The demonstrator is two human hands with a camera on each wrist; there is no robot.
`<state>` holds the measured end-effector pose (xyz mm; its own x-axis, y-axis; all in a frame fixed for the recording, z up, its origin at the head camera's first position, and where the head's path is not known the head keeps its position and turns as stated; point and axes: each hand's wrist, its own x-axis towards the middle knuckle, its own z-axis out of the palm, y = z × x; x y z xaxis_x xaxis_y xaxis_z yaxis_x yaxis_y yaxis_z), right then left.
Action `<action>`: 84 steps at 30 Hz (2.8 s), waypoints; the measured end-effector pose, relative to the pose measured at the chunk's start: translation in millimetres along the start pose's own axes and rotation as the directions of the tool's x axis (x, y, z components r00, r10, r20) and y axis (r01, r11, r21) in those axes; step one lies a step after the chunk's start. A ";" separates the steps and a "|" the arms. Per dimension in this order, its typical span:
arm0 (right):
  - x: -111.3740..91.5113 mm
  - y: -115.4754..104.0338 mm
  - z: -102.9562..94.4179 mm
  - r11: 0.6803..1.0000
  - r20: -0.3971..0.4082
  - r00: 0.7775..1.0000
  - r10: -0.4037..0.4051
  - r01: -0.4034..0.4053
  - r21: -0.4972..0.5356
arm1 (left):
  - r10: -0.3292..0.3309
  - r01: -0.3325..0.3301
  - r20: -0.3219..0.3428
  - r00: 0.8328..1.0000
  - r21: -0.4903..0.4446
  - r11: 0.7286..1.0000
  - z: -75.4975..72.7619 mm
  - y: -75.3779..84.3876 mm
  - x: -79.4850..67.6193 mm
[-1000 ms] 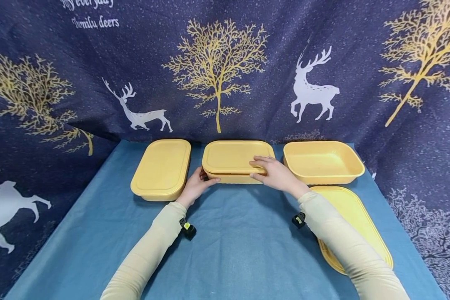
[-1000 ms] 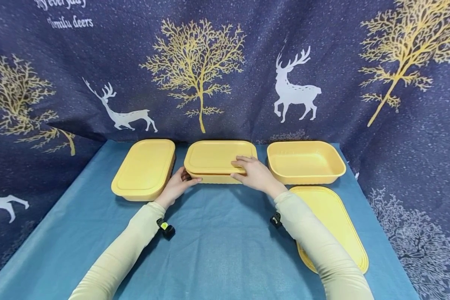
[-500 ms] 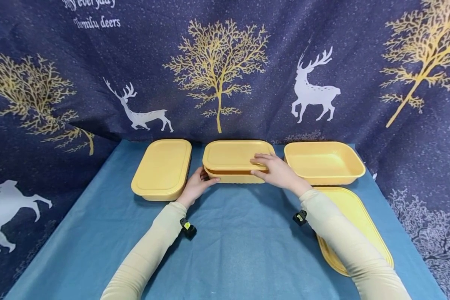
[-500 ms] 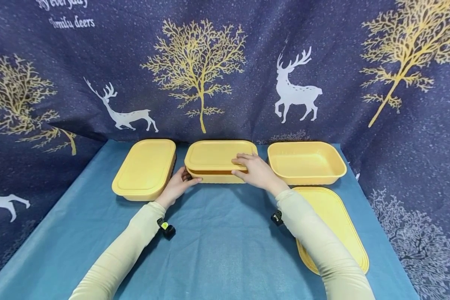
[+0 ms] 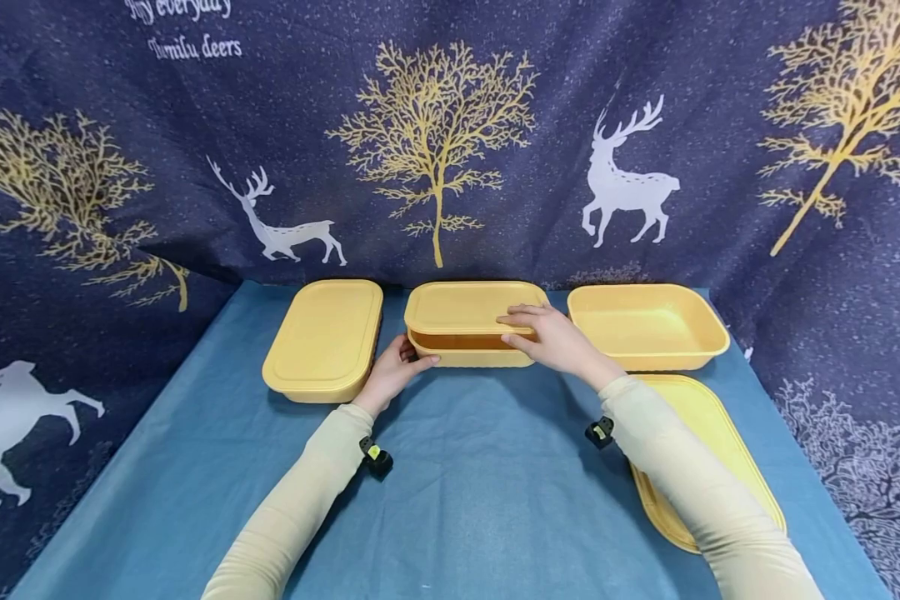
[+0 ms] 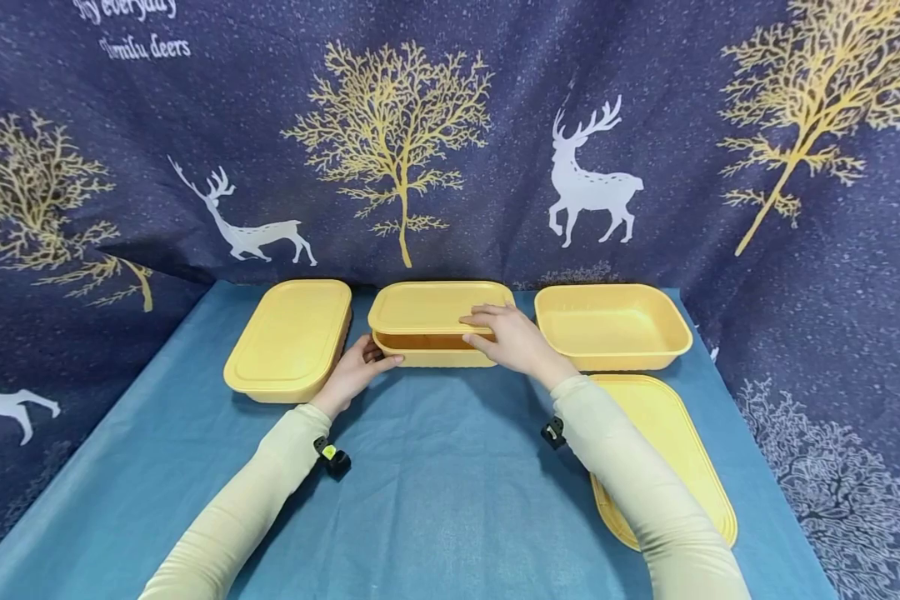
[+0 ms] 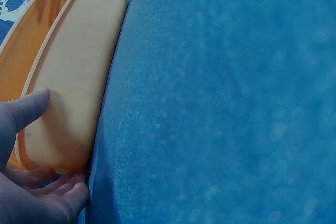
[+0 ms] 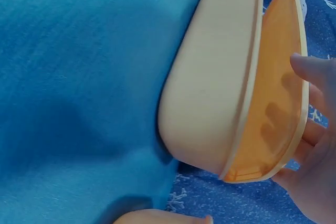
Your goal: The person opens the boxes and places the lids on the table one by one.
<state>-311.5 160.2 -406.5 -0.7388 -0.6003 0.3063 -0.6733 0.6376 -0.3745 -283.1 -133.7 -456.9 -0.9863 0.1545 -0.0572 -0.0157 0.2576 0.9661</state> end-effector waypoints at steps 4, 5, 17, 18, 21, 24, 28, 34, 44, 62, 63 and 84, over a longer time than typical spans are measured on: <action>2.4 -1.2 -4.3 0.999 -0.005 1.000 -0.014 0.014 0.033 | 0.005 -0.004 0.024 1.000 -0.019 1.000 -1.4 7.0 -3.5; 2.9 -1.4 -4.8 0.999 -0.003 1.000 -0.019 0.019 0.037 | 0.005 -0.005 0.022 1.000 -0.023 1.000 -1.5 5.2 -2.6; 5.9 5.1 -1.9 0.998 0.055 0.998 0.019 -0.022 0.059 | 0.032 -0.031 -0.063 0.998 0.019 0.999 3.0 -22.1 10.7; 5.6 6.3 -0.3 0.998 0.058 0.998 0.024 -0.028 0.060 | 0.033 -0.032 -0.063 0.997 0.019 0.999 3.3 -22.3 10.8; 5.3 9.7 5.0 0.998 0.067 0.997 0.036 -0.039 0.046 | 0.034 -0.033 -0.062 0.998 0.024 0.999 3.3 -22.4 10.8; 5.6 12.7 9.9 0.999 0.067 0.997 0.037 -0.039 0.019 | 0.035 -0.033 -0.063 0.997 0.031 0.999 3.0 -21.8 10.4; 6.4 14.4 13.2 0.999 0.057 0.998 0.036 -0.036 -0.007 | 0.040 -0.037 -0.067 0.997 0.038 0.999 2.4 -21.3 9.8; 9.0 13.4 12.9 0.999 0.052 0.998 0.046 -0.045 -0.013 | 0.036 -0.034 -0.061 0.997 0.037 0.999 1.6 -21.2 9.5; 12.2 13.2 15.6 0.995 0.047 0.995 0.093 -0.091 -0.042 | 0.002 -0.002 -0.014 1.000 0.007 1.000 0.6 2.8 -2.2; 18.3 16.3 20.8 0.994 0.014 0.996 0.089 -0.088 -0.065 | -0.007 0.007 -0.009 1.000 0.020 1.000 1.1 13.7 -11.3; 18.5 16.1 20.7 0.994 0.012 0.996 0.083 -0.082 -0.067 | -0.007 0.007 -0.012 1.000 0.022 1.000 1.1 14.1 -11.7; 20.5 19.7 20.2 0.989 0.047 0.997 0.065 -0.058 -0.138 | 0.013 -0.012 -0.047 0.999 0.012 1.000 0.8 -20.3 9.2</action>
<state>-339.4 150.7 -425.3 -0.7788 -0.5795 0.2402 -0.6270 0.7316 -0.2676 -291.7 -136.7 -477.2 -0.9930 0.1132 -0.0333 -0.0019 0.2668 0.9637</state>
